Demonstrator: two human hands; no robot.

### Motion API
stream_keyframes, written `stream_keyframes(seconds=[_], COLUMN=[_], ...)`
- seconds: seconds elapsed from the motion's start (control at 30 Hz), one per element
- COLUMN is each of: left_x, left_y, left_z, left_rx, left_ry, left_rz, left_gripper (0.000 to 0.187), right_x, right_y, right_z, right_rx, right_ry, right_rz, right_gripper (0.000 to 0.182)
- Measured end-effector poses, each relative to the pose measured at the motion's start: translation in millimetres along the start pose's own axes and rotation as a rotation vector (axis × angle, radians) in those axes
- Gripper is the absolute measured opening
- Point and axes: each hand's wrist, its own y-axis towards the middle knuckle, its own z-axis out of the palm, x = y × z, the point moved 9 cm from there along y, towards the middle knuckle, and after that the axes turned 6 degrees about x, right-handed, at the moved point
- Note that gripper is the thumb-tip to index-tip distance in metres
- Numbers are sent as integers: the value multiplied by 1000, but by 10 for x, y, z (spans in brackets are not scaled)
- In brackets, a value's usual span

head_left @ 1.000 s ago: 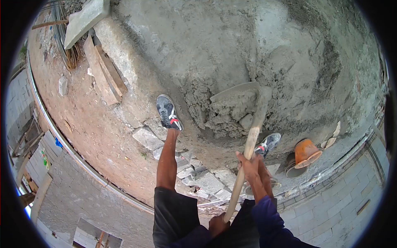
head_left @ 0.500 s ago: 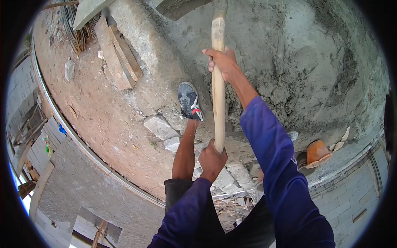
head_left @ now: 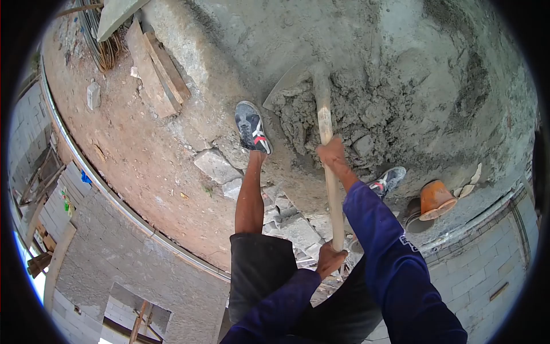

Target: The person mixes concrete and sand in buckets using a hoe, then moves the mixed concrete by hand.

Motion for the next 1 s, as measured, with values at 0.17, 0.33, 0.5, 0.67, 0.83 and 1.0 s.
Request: stream_keyframes(seconds=[0.17,0.33,0.5,0.67,0.83,1.0], left_x=[683,1390,1310,-796,-1441,-17], left_y=[-488,-1236,-902,188,325,-160], left_z=[249,240,415,385,317,-249], left_rx=[20,127,166,142,284,93], left_ry=[146,453,475,445,309,358], left_rz=[-86,-379,-132,434,200,167], left_gripper=[28,32,31,19,28,32], right_x=[-984,-1444,-1010,61,-153,-1322], right_y=[-467,-1773,-1791,-479,606,250], right_z=[124,-172,-1172,-2806,-2802,-1191], right_rx=[-52,-111,86,-148,-265,-222], right_ry=[137,290,792,976,650,770], right_rz=[-77,-22,44,-263,16,109], right_gripper=[36,39,37,27,21,25])
